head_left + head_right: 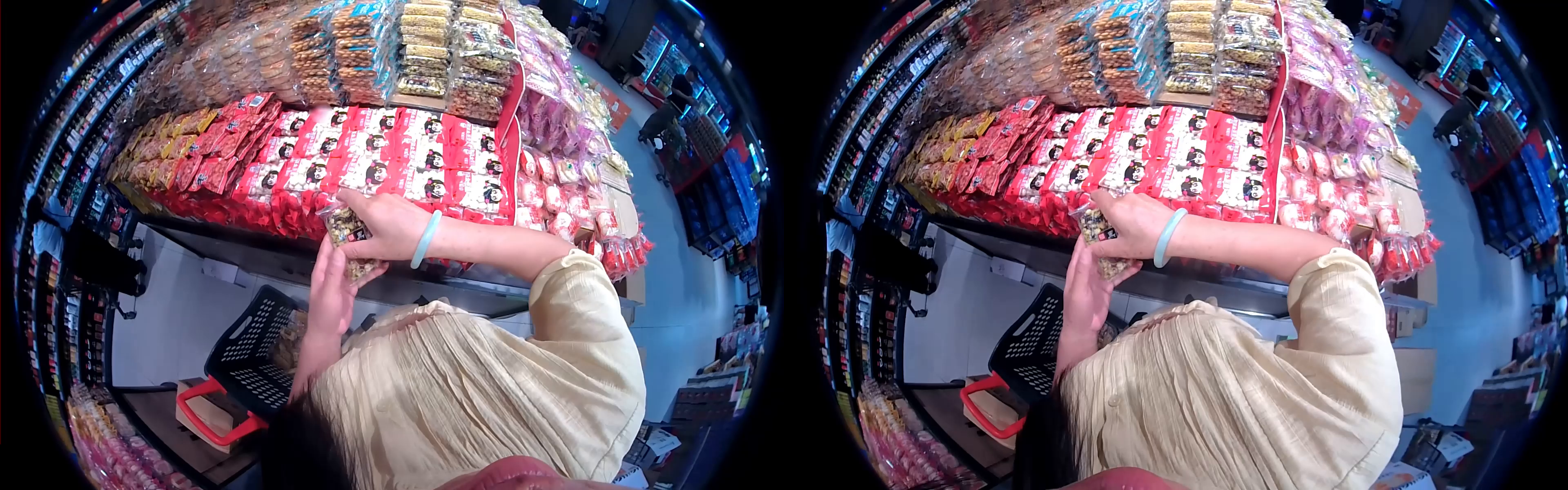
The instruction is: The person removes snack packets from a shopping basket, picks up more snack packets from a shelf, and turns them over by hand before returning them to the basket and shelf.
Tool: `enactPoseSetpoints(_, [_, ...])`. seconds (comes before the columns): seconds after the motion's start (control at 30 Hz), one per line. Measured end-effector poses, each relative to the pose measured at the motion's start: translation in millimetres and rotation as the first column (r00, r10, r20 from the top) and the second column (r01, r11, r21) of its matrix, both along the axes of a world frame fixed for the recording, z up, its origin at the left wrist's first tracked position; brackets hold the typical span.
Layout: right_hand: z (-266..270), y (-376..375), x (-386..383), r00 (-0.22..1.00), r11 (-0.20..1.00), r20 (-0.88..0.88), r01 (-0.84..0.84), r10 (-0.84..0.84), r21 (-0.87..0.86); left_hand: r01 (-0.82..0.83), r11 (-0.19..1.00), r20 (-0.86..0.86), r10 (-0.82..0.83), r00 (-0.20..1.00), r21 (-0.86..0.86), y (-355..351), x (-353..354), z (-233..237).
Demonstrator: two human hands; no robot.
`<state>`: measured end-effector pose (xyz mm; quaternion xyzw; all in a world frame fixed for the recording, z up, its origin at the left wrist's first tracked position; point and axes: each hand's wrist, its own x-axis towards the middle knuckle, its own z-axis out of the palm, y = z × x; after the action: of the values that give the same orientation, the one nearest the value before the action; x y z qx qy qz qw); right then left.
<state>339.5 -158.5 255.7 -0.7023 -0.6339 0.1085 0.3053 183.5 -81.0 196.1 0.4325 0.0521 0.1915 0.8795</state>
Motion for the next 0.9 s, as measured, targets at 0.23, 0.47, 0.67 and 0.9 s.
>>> enactPoseSetpoints(0.23, [8.5,-7.3,6.0,0.983,0.998,0.181,0.039,-0.03,-0.049,0.029,0.987,-0.097,-0.014,0.995,0.159,-0.8,-1.6,0.7])
enactPoseSetpoints(0.47, [44.0,-21.5,13.6,0.943,0.994,0.325,0.095,-0.073,-0.051,0.086,0.959,-0.185,-0.036,0.982,0.271,10.5,-9.8,19.2])
enactPoseSetpoints(0.67, [34.1,-24.5,7.2,0.739,0.872,0.564,-0.484,0.368,0.065,0.12,0.94,-0.22,-0.049,0.974,0.319,19.7,-4.2,31.6])
enactPoseSetpoints(0.9, [36.8,-20.3,18.7,0.774,0.905,0.504,-0.425,0.383,-0.035,0.109,0.949,-0.115,-0.078,0.99,0.297,18.1,3.3,34.6])
